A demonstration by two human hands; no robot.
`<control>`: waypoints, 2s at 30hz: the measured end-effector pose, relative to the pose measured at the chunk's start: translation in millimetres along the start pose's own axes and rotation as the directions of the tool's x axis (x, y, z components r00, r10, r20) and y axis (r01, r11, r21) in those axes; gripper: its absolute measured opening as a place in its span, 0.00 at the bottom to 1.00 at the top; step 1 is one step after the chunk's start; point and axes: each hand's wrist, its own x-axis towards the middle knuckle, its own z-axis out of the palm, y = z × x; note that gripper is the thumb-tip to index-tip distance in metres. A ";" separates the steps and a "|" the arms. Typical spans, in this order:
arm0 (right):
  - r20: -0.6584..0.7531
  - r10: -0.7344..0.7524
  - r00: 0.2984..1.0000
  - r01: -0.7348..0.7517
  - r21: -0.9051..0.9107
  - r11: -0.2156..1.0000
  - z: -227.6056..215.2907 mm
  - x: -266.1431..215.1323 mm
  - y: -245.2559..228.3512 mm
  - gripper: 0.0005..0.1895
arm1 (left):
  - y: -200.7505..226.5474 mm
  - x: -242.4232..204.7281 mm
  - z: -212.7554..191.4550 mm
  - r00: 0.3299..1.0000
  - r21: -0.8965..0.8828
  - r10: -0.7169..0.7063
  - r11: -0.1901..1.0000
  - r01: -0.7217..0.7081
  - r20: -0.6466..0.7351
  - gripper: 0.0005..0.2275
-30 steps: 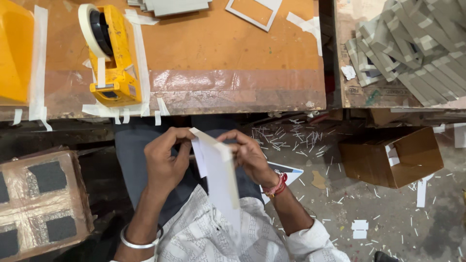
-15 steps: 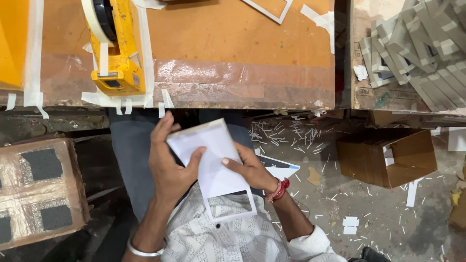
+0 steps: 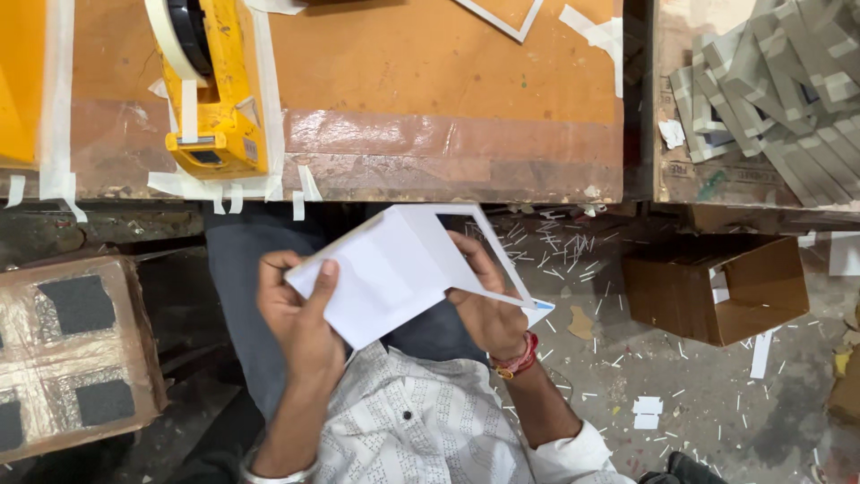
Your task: The person assembles small cardboard frames by applying adhesive tape to the edges of rectangular pieces and attaching them to a backing sheet. The person repeatedly picks up pieces, applies tape, and secures them together, then places the finished frames aside.
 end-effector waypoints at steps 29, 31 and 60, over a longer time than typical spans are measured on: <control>0.330 -0.297 0.896 0.351 -0.936 0.017 3.1 188.5 -82.4 0.13 | -14.4 121.0 82.7 0.634 0.479 0.398 0.425 -0.768 0.663 0.14; 0.300 -0.281 0.911 0.315 -0.949 0.007 4.5 190.2 -82.4 0.14 | -15.7 120.4 83.7 0.599 0.482 0.446 0.356 -0.801 0.666 0.16; 0.324 -0.220 0.920 0.330 -0.944 -0.012 10.2 113.9 -80.7 0.21 | 10.1 107.8 60.6 0.510 0.423 0.232 0.340 -0.840 0.828 0.26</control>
